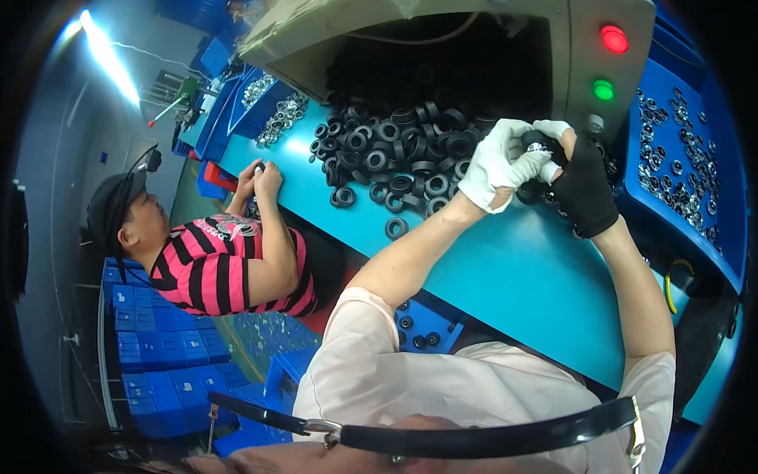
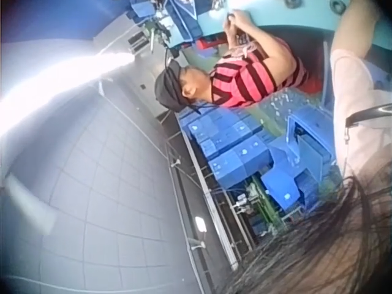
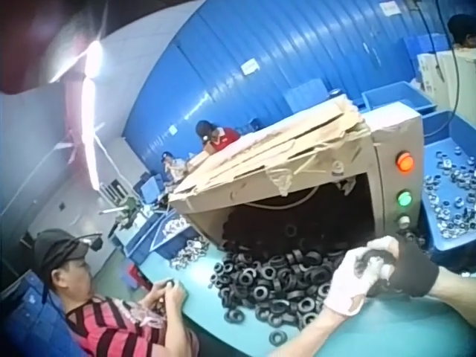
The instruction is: The person assembles rubber gaskets onto metal rings by hand at a production workstation.
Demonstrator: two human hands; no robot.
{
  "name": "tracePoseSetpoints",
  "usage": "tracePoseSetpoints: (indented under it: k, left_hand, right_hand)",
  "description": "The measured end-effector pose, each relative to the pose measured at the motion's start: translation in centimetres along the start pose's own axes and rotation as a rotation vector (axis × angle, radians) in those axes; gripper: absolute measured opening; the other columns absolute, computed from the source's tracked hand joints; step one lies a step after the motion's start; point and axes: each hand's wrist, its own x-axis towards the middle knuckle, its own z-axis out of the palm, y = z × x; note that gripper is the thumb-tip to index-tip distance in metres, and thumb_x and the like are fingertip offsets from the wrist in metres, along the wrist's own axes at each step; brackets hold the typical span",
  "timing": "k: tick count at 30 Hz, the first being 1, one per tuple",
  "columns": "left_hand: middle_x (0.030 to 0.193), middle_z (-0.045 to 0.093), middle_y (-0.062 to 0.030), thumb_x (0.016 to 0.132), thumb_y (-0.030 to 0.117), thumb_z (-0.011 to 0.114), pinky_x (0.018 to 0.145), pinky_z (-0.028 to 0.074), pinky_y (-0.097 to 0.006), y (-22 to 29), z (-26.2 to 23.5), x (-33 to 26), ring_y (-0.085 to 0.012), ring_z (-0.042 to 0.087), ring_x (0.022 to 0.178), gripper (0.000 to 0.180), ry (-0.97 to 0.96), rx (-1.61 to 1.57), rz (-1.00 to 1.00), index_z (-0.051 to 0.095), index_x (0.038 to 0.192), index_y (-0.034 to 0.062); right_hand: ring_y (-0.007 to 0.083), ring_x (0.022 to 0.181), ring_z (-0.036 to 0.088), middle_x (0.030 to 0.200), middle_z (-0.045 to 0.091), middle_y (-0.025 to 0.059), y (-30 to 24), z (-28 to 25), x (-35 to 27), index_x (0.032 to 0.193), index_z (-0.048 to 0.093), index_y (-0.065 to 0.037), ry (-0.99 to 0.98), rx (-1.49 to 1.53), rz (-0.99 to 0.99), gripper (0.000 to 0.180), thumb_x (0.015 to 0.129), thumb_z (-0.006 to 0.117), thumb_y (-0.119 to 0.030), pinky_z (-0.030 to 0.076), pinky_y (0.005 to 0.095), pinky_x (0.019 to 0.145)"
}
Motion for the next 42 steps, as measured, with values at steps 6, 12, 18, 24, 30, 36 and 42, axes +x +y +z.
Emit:
tracePoseSetpoints:
  k: [6,12,18,24,30,36,42]
  left_hand:
    - [0.088,0.061,-0.0106,0.080,0.006,0.069,0.071,0.052,-0.027,1.2,-0.1,-0.8,-0.0150,0.061,0.074,0.032,0.034,-0.066,0.200,0.051,0.104,-0.0031]
    - [0.073,0.065,-0.0097,0.077,0.010,0.070,0.060,0.049,-0.026,3.2,0.2,-1.2,-0.0145,0.064,0.068,0.018,0.133,0.167,0.203,0.057,0.082,-0.0015]
    - [0.074,0.064,-0.0100,0.081,0.009,0.069,0.060,0.050,-0.025,1.3,-1.2,0.2,-0.0133,0.063,0.069,0.018,0.127,-0.017,0.044,0.057,0.082,-0.0041]
    - [0.065,0.054,-0.0009,0.092,0.016,0.054,0.049,0.042,-0.022,0.1,-0.7,0.0,-0.0056,0.050,0.054,0.020,0.037,-0.277,-0.046,0.056,0.086,-0.0029]
    - [0.064,0.054,-0.0015,0.094,0.014,0.049,0.049,0.040,-0.023,1.5,0.4,-1.4,-0.0071,0.048,0.054,0.020,0.110,0.088,0.030,0.056,0.085,-0.0026]
    - [0.075,0.061,-0.0071,0.094,0.012,0.051,0.060,0.046,-0.023,0.7,0.8,-0.7,-0.0095,0.056,0.064,0.016,0.087,-0.123,0.017,0.054,0.094,-0.0035]
    - [0.072,0.061,-0.0059,0.093,0.012,0.052,0.056,0.043,-0.023,1.1,0.2,-1.1,-0.0084,0.052,0.062,0.017,0.156,0.087,0.122,0.059,0.094,-0.0034]
  right_hand:
    - [0.0284,0.077,0.060,0.082,0.059,0.0136,-1.1,-0.1,0.2,0.094,0.054,0.000,0.054,-0.084,-0.109,0.025,0.071,0.062,0.002,0.047,0.0330,0.070]
    - [0.0312,0.071,0.058,0.075,0.057,0.0143,-0.3,0.6,-0.6,0.089,0.054,0.001,0.078,-0.119,-0.121,0.024,0.066,0.059,0.006,0.046,0.0333,0.064]
    - [0.0198,0.086,0.059,0.092,0.058,0.0099,-0.7,0.1,0.5,0.103,0.054,-0.001,-0.112,0.099,0.050,0.034,0.074,0.069,-0.013,0.045,0.0300,0.078]
    - [0.0149,0.075,0.060,0.081,0.061,0.0069,1.5,-0.6,0.7,0.093,0.059,0.000,-0.082,0.067,0.122,0.023,0.076,0.069,-0.012,0.047,0.0274,0.070]
    - [0.0242,0.077,0.061,0.084,0.061,0.0133,2.1,0.8,-0.8,0.096,0.056,0.000,0.004,0.007,0.058,0.023,0.077,0.066,-0.008,0.047,0.0322,0.071]
    - [0.0256,0.077,0.060,0.083,0.060,0.0140,2.7,1.3,-0.6,0.097,0.054,-0.002,0.027,-0.044,0.063,0.022,0.078,0.064,-0.007,0.046,0.0312,0.072]
    - [0.0254,0.076,0.061,0.083,0.062,0.0126,-0.2,0.5,-0.2,0.095,0.055,0.000,0.018,-0.042,0.039,0.020,0.078,0.064,-0.005,0.046,0.0312,0.073]
